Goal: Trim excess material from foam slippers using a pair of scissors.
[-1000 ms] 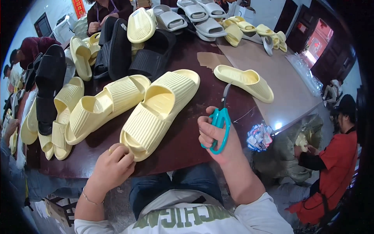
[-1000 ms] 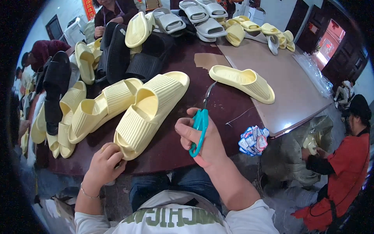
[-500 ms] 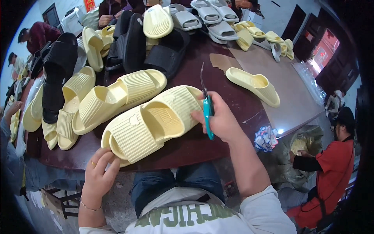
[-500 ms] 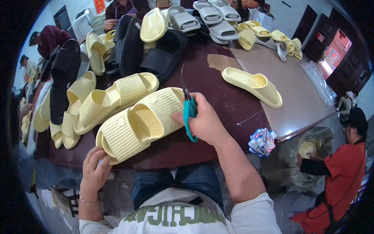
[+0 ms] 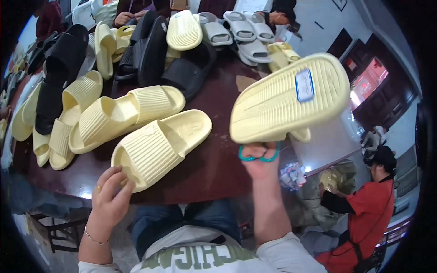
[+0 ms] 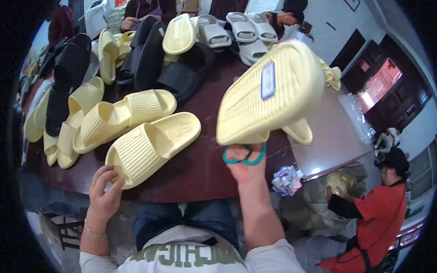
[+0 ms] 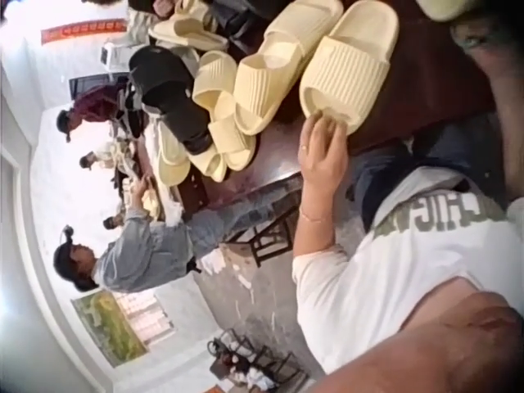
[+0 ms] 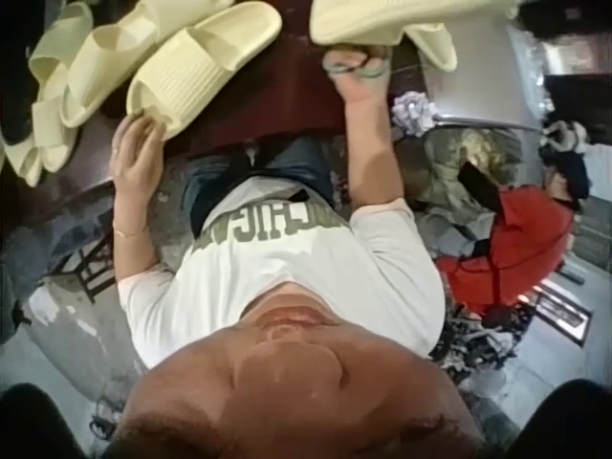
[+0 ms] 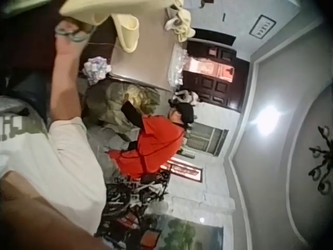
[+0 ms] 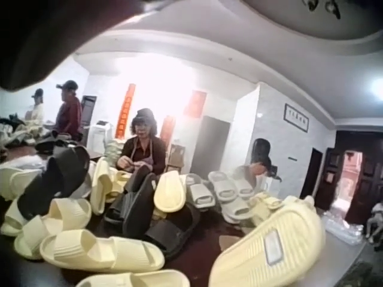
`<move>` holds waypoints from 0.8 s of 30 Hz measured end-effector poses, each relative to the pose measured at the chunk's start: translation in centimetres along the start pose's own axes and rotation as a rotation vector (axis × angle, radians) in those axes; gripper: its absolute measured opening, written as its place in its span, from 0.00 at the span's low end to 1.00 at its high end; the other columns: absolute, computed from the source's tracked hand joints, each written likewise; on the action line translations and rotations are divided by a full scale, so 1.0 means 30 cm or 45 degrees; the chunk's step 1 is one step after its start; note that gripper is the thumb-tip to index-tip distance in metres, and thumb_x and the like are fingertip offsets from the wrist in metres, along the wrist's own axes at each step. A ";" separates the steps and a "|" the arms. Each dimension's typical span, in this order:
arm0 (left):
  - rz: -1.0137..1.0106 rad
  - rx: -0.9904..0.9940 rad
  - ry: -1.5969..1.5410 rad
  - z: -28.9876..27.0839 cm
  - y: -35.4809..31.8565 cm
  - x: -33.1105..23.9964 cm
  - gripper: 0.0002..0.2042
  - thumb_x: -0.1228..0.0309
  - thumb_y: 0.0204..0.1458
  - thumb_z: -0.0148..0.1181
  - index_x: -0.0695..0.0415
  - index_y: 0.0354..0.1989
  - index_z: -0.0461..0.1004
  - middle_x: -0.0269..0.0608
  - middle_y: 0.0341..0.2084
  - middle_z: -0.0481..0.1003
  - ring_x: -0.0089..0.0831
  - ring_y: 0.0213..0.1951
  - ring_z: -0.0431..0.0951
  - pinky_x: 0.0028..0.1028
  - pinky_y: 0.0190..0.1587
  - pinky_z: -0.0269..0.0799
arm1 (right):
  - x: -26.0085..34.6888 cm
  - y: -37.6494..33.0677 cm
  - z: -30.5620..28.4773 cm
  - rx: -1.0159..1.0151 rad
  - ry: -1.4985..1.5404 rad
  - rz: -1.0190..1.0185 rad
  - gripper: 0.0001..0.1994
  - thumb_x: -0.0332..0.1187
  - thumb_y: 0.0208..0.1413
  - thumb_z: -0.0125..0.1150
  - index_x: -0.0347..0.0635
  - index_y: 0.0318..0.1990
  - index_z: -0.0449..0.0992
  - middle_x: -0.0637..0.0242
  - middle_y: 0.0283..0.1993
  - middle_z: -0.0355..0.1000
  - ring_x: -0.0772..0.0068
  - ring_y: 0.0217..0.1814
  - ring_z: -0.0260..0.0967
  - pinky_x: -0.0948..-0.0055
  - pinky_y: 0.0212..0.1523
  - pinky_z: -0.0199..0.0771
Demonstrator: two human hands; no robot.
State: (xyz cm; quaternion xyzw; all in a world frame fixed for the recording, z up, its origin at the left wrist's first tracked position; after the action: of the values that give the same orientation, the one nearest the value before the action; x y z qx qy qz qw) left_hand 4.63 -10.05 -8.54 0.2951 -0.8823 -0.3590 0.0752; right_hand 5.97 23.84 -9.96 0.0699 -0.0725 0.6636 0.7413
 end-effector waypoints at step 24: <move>0.313 -0.550 -0.897 0.151 0.465 -0.373 0.13 0.79 0.34 0.62 0.63 0.34 0.74 0.45 0.33 0.73 0.41 0.36 0.75 0.30 0.35 0.73 | -0.092 -0.066 0.003 0.179 -0.563 -0.267 0.21 0.43 0.55 0.49 0.46 0.55 0.60 0.63 0.52 0.62 0.68 0.48 0.62 0.70 0.46 0.65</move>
State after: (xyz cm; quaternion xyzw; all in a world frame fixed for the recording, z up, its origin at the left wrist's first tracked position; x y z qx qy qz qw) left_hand 5.67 6.98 -1.51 0.0247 -0.7871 -0.6027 -0.1285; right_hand 7.62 20.93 -10.43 0.2718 -0.1790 0.5552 0.7654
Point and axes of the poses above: each hand's wrist, its own y-axis towards the middle knuckle, its own z-axis out of the palm, x = y × z, the point moved 1 cm from there along y, towards the middle knuckle
